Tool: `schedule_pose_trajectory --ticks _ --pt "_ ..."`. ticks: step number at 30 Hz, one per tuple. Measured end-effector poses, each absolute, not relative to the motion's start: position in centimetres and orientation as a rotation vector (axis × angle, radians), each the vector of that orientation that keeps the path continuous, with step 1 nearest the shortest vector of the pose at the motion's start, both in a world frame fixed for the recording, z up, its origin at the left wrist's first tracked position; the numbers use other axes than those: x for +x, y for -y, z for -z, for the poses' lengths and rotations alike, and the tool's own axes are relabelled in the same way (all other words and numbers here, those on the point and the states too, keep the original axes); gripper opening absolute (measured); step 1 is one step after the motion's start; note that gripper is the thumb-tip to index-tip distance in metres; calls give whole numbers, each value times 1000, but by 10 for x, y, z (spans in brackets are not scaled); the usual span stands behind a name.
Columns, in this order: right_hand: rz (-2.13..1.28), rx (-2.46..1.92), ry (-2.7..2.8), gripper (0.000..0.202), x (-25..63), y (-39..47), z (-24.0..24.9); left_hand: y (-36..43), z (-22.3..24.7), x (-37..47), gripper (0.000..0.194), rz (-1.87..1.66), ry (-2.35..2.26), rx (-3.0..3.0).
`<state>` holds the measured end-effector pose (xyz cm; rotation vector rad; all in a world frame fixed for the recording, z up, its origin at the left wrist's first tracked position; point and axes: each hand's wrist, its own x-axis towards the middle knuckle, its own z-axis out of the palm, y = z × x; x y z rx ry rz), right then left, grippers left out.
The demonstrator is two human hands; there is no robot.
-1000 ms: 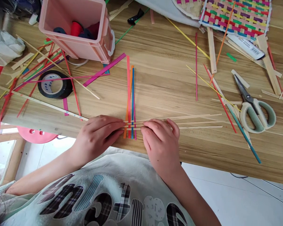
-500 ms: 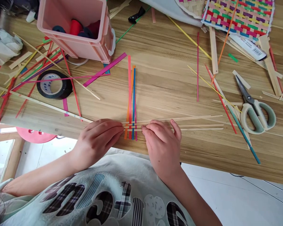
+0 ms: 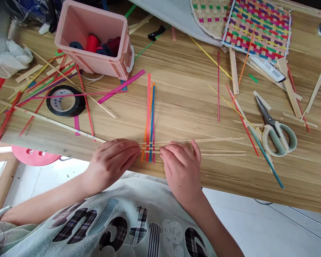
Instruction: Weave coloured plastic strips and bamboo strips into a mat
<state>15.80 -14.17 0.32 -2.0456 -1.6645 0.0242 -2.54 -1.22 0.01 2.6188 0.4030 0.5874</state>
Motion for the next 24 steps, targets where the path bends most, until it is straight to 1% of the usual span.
schedule_pose_trajectory --ticks 3,8,24 --pt "-7 -2059 1680 24 158 140 -4 13 1 -26 20 -587 -397 2646" --pt "61 -2089 1688 14 154 137 -4 14 3 -28 21 -579 -384 2671" --pt "-56 -2054 1652 10 158 137 -1 16 1 -27 20 -576 -424 2671"
